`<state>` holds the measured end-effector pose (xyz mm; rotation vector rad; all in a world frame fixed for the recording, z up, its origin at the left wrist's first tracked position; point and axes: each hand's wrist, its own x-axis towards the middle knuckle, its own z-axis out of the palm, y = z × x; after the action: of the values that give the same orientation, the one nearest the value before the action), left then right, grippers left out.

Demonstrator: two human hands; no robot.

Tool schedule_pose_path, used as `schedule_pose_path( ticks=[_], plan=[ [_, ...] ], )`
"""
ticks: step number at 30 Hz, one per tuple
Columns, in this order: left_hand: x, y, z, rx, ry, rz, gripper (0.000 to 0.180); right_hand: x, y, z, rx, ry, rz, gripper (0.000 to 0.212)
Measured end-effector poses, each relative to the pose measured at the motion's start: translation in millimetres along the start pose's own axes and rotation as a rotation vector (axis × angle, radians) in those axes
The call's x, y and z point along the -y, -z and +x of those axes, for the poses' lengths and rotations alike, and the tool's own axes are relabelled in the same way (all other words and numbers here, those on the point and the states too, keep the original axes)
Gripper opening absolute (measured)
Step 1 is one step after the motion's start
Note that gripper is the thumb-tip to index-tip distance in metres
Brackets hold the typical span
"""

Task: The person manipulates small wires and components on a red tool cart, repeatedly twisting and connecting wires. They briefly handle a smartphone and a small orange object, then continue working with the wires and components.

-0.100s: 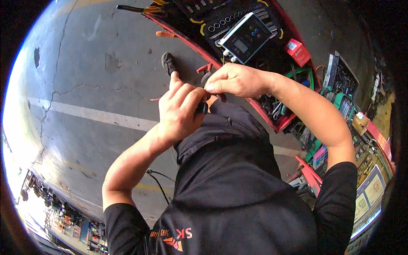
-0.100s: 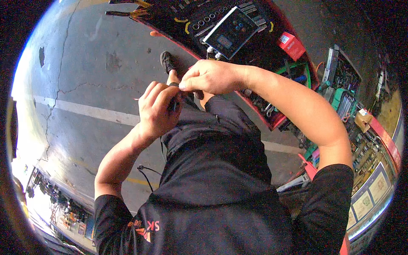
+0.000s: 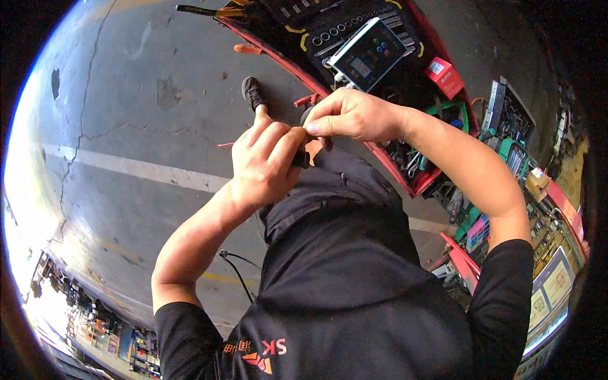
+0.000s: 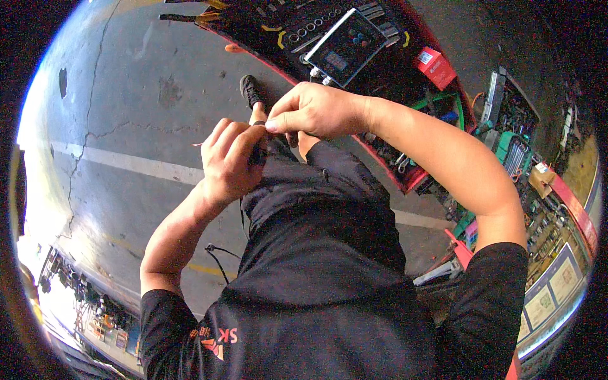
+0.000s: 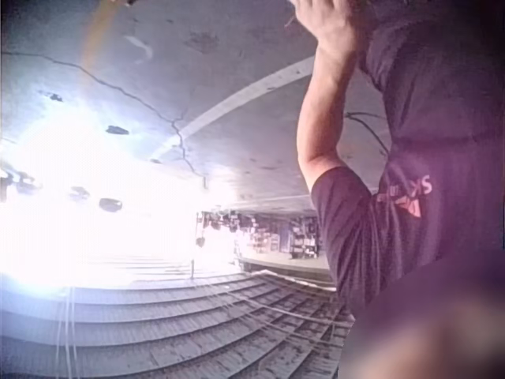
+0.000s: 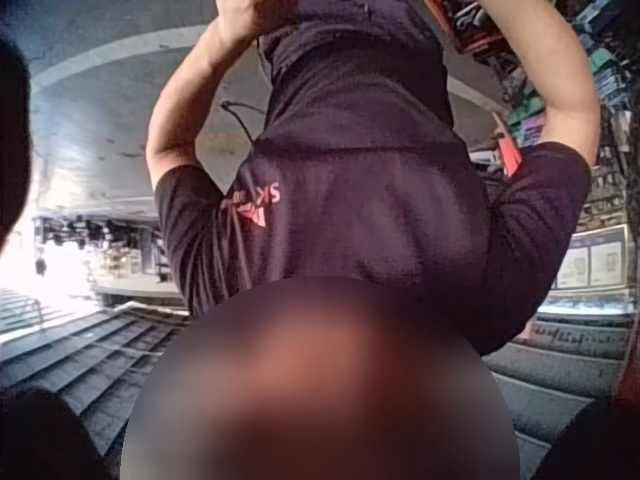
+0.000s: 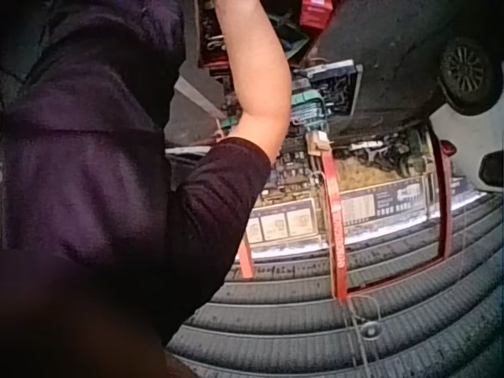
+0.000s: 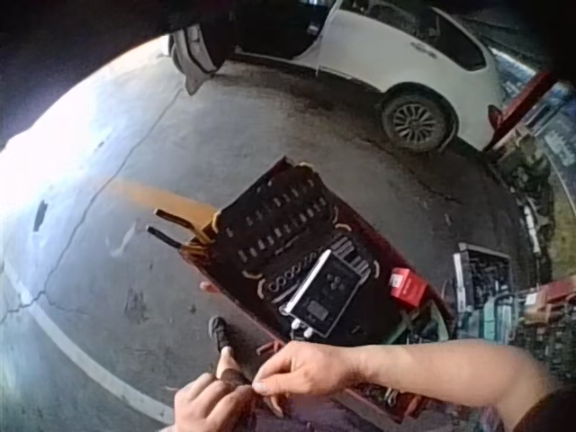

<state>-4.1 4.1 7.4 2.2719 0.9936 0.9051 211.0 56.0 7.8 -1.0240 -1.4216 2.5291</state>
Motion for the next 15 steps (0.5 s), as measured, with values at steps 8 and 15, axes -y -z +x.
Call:
schedule_pose_path(
  ticks=[8,15],
  plan=[
    [-5,5,4,-0.026,-0.033,0.055,0.030,4,-1,-6,-0.048,0.056,0.032,0.022],
    [1,8,3,-0.038,-0.030,0.048,0.030,11,-1,-5,-0.133,0.237,-0.092,0.022]
  ],
)
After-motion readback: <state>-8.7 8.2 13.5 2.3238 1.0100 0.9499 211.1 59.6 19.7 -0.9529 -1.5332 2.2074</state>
